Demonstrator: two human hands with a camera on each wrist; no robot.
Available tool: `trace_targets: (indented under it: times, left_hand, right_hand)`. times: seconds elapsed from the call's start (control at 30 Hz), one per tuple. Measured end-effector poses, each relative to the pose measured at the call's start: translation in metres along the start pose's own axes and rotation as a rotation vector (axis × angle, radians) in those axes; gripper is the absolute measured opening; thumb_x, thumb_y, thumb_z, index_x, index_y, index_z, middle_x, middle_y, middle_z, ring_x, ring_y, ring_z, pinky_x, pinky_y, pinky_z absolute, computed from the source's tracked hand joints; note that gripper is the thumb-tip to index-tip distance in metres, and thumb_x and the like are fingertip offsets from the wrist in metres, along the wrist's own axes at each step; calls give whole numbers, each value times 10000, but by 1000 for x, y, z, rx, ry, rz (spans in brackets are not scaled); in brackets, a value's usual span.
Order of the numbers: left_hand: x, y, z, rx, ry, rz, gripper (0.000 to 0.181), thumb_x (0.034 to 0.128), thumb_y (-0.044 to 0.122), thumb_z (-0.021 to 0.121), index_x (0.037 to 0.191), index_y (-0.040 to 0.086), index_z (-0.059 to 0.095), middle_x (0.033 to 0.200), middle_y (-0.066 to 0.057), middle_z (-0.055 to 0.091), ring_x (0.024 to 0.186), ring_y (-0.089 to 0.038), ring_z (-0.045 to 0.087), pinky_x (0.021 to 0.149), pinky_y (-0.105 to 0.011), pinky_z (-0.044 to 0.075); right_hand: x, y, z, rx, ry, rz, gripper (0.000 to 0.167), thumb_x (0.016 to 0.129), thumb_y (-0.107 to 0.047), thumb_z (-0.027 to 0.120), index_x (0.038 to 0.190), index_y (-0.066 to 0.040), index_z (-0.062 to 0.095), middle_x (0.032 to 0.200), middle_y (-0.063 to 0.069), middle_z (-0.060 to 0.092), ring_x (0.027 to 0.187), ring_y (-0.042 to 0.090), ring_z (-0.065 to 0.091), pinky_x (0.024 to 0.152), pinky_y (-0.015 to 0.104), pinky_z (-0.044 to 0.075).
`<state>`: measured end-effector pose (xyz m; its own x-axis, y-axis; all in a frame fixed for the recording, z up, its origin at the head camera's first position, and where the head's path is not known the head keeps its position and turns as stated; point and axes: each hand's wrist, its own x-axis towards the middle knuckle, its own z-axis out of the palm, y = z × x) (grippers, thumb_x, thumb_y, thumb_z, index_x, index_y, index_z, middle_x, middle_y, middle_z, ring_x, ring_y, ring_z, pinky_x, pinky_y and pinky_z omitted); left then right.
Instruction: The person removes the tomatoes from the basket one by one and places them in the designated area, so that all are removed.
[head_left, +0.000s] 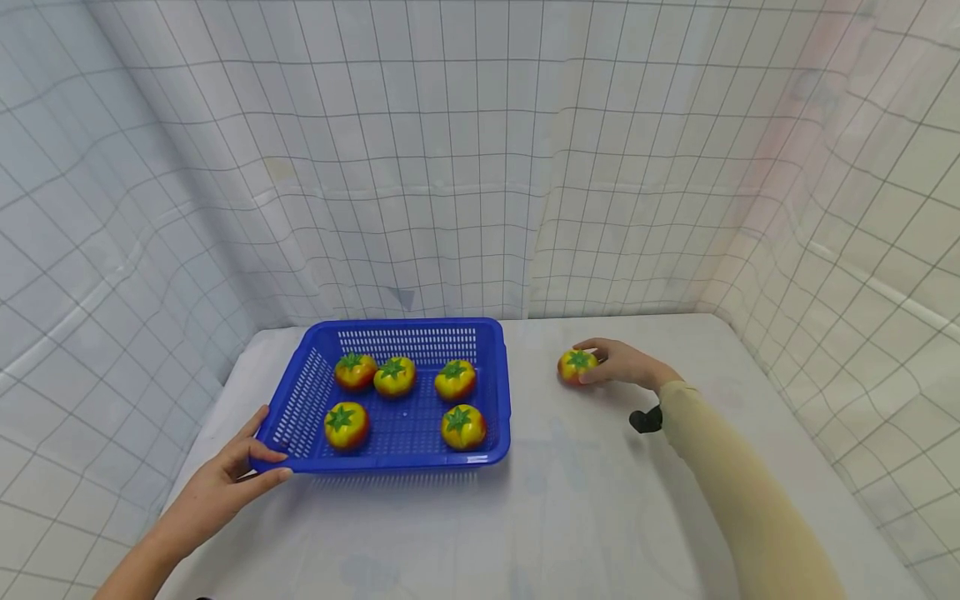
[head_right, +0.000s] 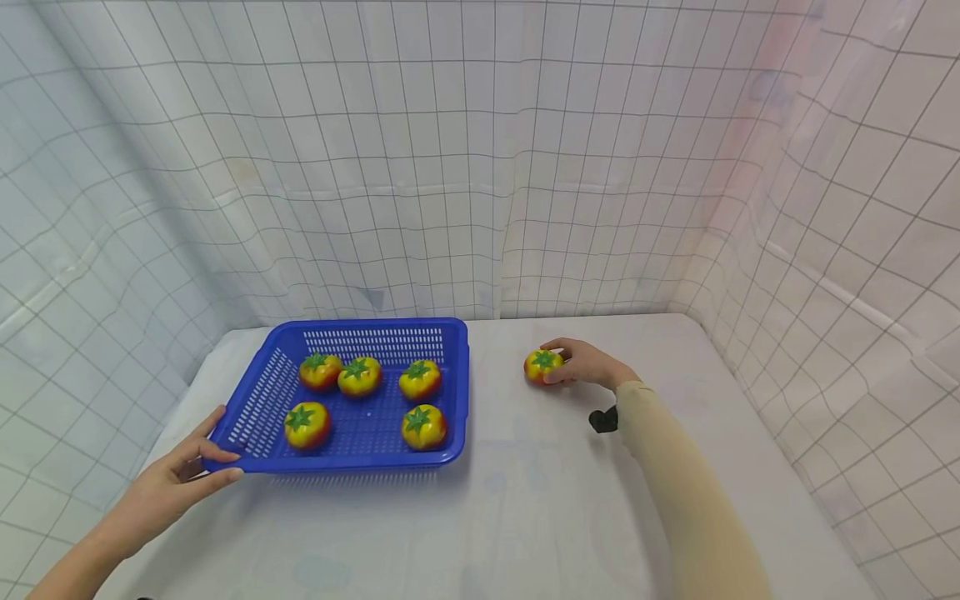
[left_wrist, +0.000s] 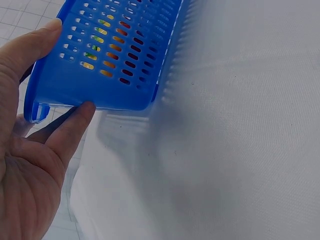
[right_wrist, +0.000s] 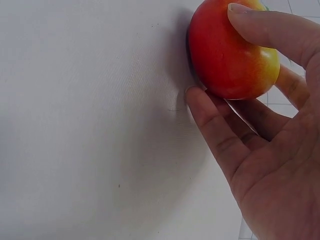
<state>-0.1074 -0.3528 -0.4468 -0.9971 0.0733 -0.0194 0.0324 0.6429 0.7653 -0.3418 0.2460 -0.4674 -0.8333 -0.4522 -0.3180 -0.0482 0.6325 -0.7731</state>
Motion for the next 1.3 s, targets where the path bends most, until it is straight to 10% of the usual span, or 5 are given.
trace_targets:
  times: [1.3]
  left_hand:
    - [-2, 2, 1, -15, 6, 25, 254, 976, 302, 726, 1097, 91, 654, 1701, -172, 67, 1348, -645, 352, 858, -68, 420]
  right_hand:
    - [-3, -1, 0, -25, -14, 8, 808, 903, -320, 779, 1580, -157, 370, 1535, 217, 410, 1293, 326, 518, 1095, 561, 377]
